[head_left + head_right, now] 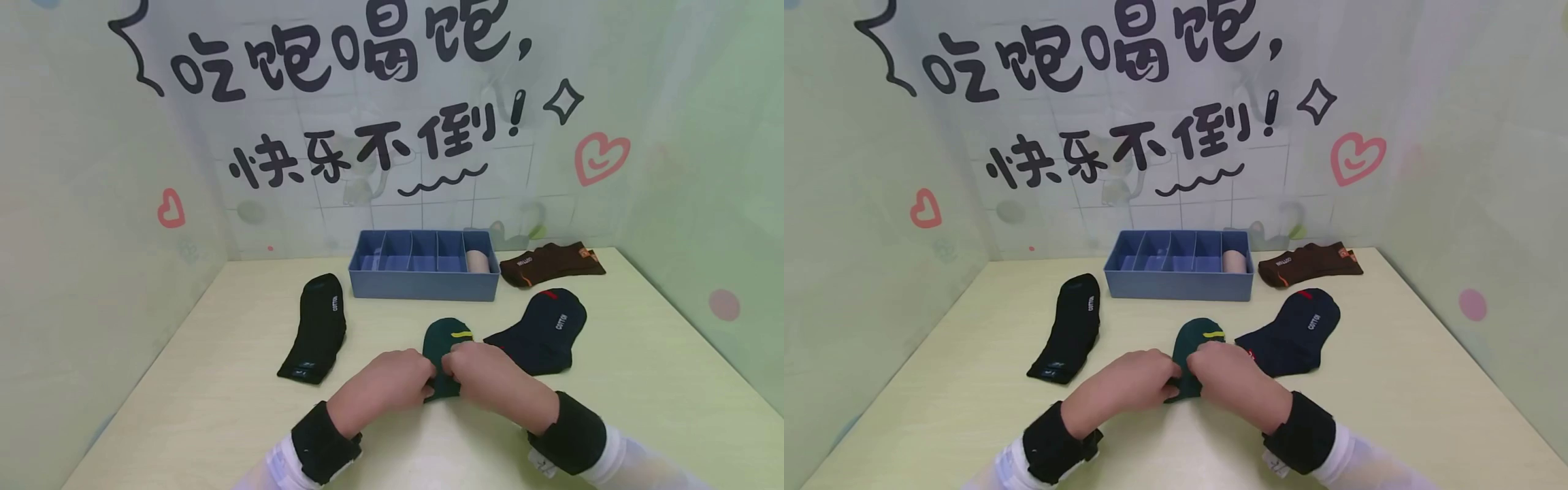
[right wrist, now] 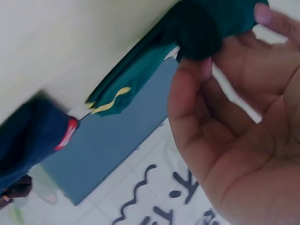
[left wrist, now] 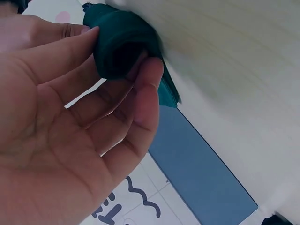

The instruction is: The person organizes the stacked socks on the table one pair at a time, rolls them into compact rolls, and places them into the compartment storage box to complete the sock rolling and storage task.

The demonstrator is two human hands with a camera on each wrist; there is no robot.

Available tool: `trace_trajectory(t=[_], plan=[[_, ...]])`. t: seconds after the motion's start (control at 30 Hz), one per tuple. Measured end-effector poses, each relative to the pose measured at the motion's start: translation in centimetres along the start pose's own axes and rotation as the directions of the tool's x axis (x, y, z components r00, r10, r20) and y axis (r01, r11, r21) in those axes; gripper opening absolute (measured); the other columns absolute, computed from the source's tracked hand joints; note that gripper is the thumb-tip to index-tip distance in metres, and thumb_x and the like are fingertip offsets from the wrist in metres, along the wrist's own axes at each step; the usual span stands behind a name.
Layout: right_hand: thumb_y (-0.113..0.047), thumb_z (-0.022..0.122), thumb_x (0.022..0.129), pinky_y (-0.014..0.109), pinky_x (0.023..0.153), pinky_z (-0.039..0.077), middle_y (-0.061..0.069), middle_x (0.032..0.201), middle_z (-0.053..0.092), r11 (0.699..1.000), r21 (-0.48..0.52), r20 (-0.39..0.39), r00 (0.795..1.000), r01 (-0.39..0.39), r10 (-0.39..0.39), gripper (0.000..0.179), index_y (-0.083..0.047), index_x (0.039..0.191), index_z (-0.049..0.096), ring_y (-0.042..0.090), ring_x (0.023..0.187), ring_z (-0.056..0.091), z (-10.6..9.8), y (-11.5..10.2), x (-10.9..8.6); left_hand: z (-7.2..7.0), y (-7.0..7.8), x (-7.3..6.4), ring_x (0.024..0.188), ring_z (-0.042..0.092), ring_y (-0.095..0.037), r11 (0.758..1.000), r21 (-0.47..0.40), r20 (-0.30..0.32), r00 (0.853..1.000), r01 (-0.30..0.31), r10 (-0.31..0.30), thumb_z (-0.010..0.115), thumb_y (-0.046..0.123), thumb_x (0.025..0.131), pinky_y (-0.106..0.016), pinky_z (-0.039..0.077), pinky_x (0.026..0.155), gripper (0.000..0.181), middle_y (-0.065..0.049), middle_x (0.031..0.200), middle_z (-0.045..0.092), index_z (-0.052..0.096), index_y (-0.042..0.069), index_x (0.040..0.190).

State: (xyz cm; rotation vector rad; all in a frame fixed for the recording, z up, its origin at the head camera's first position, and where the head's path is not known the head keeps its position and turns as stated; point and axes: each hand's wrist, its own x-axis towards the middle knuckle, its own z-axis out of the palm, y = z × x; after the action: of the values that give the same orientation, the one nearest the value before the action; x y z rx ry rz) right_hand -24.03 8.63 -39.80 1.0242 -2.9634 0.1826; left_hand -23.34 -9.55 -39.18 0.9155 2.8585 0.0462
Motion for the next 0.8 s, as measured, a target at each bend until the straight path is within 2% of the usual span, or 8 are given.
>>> trace_trajectory(t=[0.1,0.17,0.33,0.43,0.5,0.6,0.67,0.8], plan=[[-0.001,0.087,0.081,0.040,0.074,0.061,0.005,0.084,0.067,0.990,-0.137,-0.014,1.000,0.016,-0.018,0.020,-0.008,0.093,0.072,0.021,0.077,0.065,0.2,-0.9,-0.2,0.0,0.0,0.0,0.062,0.047,-0.010,1.000,-0.021,0.024,1.000,0.014,-0.014,0.076,0.023,0.099,-0.025,0.041,0.058,0.017,0.004,0.070,0.057,0.072,0.016,0.084],[-0.007,0.089,0.082,0.039,0.075,0.061,0.007,0.088,0.070,0.980,-0.195,-0.010,0.999,0.048,-0.051,0.023,-0.007,0.098,0.073,0.022,0.080,0.066,0.3,-1.1,-0.2,0.1,0.0,0.1,0.060,0.046,-0.010,0.999,-0.042,0.037,0.999,0.027,-0.026,0.074,0.023,0.100,-0.026,0.040,0.057,0.021,0.003,0.070,0.055,0.069,0.016,0.081],[-0.015,0.086,0.086,0.034,0.071,0.058,0.007,0.092,0.070,0.957,-0.265,0.027,0.993,0.118,-0.115,0.018,-0.010,0.100,0.076,0.020,0.079,0.059,0.3,-1.4,-0.9,0.2,0.0,0.2,0.059,0.046,-0.011,0.995,-0.082,0.066,0.997,0.054,-0.048,0.071,0.022,0.101,-0.027,0.038,0.057,0.027,0.002,0.070,0.052,0.063,0.015,0.077],[-0.019,0.085,0.086,0.034,0.070,0.056,0.007,0.095,0.070,0.940,-0.307,0.030,0.989,0.150,-0.148,0.018,-0.011,0.100,0.077,0.021,0.079,0.058,0.2,-1.4,-1.2,0.3,0.2,0.2,0.071,0.051,-0.013,0.997,-0.050,0.064,0.996,0.061,-0.057,0.070,0.025,0.102,-0.027,0.044,0.061,0.019,0.001,0.084,0.060,0.071,0.014,0.086],[-0.020,0.086,0.085,0.034,0.068,0.055,0.006,0.094,0.070,0.930,-0.327,0.009,0.985,0.165,-0.172,0.021,-0.011,0.100,0.076,0.021,0.078,0.058,0.2,-1.4,-1.3,0.3,0.3,0.2,0.083,0.054,-0.013,0.998,-0.007,0.051,0.997,0.055,-0.054,0.070,0.027,0.102,-0.027,0.050,0.067,0.016,0.001,0.101,0.065,0.076,0.014,0.095],[-0.019,0.087,0.085,0.034,0.068,0.055,0.005,0.091,0.070,0.937,-0.309,-0.019,0.984,0.163,-0.177,0.022,-0.010,0.102,0.076,0.021,0.077,0.058,0.3,-1.3,-1.0,0.4,0.3,0.3,0.097,0.055,-0.014,0.998,0.035,0.039,0.998,0.049,-0.050,0.069,0.029,0.103,-0.029,0.055,0.075,0.017,0.003,0.121,0.066,0.077,0.015,0.108],[-0.019,0.087,0.085,0.035,0.068,0.055,0.005,0.088,0.069,0.947,-0.285,-0.023,0.986,0.150,-0.164,0.022,-0.010,0.101,0.076,0.021,0.076,0.059,0.3,-1.2,-0.9,0.5,0.3,0.3,0.100,0.057,-0.014,0.998,0.041,0.044,0.998,0.045,-0.047,0.067,0.029,0.103,-0.030,0.056,0.076,0.018,0.005,0.123,0.067,0.077,0.016,0.112],[-0.021,0.086,0.087,0.036,0.069,0.055,0.006,0.085,0.068,0.951,-0.282,-0.010,0.991,0.126,-0.135,0.019,-0.010,0.099,0.075,0.022,0.075,0.060,0.3,-1.2,-0.9,0.7,0.2,0.4,0.098,0.058,-0.015,0.998,0.052,0.051,0.998,0.045,-0.047,0.066,0.032,0.103,-0.031,0.055,0.076,0.022,0.005,0.118,0.069,0.075,0.017,0.117]])
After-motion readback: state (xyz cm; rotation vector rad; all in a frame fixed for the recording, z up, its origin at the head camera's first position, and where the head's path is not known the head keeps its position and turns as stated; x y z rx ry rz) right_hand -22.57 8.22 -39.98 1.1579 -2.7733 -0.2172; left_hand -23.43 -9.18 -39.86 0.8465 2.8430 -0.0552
